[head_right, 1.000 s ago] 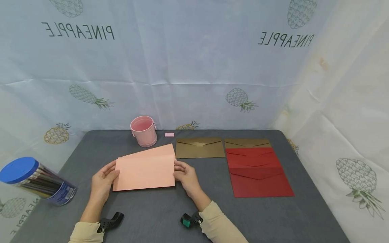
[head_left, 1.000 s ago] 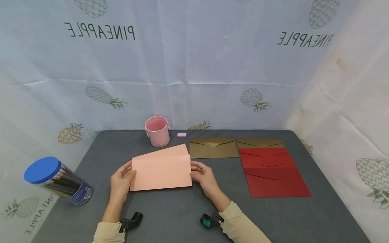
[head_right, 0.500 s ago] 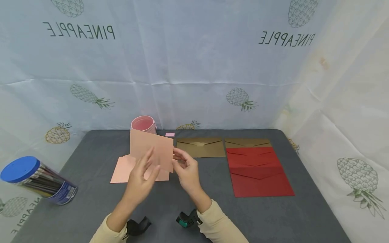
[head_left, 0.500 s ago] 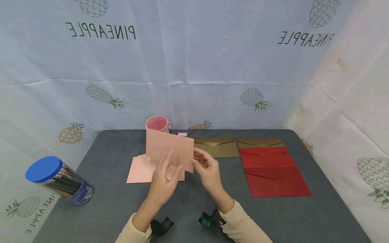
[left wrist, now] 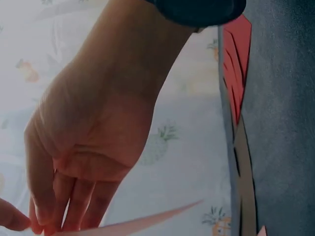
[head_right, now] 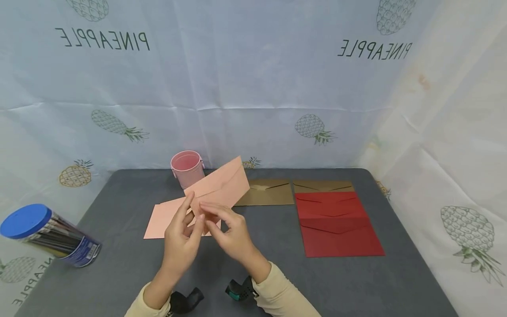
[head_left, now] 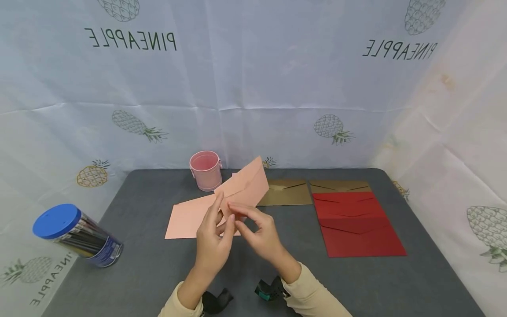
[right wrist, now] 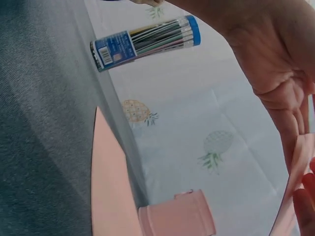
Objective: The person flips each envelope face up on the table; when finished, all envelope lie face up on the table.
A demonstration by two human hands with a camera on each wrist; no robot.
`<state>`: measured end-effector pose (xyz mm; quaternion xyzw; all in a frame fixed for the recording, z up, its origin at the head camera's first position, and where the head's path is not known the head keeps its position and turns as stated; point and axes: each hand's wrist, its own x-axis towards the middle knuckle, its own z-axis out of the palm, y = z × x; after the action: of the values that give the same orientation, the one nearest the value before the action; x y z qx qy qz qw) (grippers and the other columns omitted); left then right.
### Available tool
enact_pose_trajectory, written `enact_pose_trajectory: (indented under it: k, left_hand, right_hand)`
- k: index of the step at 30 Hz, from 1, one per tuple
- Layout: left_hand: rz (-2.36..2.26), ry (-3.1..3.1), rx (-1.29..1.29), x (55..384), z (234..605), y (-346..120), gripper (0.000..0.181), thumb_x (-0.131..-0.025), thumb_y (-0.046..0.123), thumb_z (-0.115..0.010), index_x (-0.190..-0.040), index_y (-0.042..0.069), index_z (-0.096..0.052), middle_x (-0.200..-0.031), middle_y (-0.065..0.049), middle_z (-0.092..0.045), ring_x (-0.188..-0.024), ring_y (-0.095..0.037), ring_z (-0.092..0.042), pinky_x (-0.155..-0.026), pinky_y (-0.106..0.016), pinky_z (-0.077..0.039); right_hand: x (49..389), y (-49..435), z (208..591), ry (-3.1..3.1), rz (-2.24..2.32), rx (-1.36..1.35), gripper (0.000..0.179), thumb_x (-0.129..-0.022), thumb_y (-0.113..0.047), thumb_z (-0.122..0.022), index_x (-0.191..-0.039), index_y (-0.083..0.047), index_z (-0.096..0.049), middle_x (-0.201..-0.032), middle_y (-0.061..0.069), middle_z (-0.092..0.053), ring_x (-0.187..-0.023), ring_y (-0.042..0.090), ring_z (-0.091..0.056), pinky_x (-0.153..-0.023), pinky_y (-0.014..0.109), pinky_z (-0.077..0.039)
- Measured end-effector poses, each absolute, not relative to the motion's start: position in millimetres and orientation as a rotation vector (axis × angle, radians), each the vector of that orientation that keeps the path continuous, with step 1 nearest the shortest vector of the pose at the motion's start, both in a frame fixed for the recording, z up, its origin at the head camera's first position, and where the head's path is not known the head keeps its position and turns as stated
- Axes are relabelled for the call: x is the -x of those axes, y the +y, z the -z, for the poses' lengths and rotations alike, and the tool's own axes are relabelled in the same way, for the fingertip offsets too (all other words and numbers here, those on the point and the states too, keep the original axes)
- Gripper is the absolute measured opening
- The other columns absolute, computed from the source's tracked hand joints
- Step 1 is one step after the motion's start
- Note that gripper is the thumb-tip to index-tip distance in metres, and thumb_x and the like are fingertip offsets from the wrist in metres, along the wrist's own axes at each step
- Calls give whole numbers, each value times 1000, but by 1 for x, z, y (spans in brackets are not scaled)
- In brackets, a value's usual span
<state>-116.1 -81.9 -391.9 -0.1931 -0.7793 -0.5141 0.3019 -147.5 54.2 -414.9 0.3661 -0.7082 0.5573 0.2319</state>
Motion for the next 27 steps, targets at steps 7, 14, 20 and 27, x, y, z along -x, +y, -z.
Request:
enact_pose_trajectory:
  k: [7,14,20,27]
  left_hand:
    - [1599,-2208,240,132,403,-98,51,-88,-9,-53,-138,-2,-44,-141,-22,-45,-114,-33,-58,-57,-21,-54]
    - [1893,-2215,152,154,420,-123,51,-86,-14,-46,-135,1,-47,-141,-24,-41,-124,-39,-49,-88,-45,-49]
    - [2112,-2187,62,169,436,-139,52,-88,-14,-44,-136,4,-46,-135,-23,-47,-117,-31,-55,-77,-25,-54]
    - [2325,-2085,59,179,454,-149,53,-87,-16,-42,-136,3,-45,-120,-19,-52,-67,-6,-51,-49,-13,-39]
  right_hand:
    - [162,69,439,-2003,-1815,-884,41,-84,13,-60,-125,11,-53,-126,27,-56,-113,38,-57,-90,45,-52]
    - [189,115,458,-1982,-2072,-465,47,-88,6,-59,-133,8,-46,-137,27,-46,-131,38,-40,-109,46,-34]
    - [201,148,479,-2112,-2138,-183,53,-90,-3,-61,-139,2,-41,-146,20,-38,-138,33,-31,-113,47,-27]
    - [206,153,489,-2172,-2248,-215,55,-91,-5,-61,-141,-1,-39,-145,20,-38,-128,32,-43,-91,18,-48]
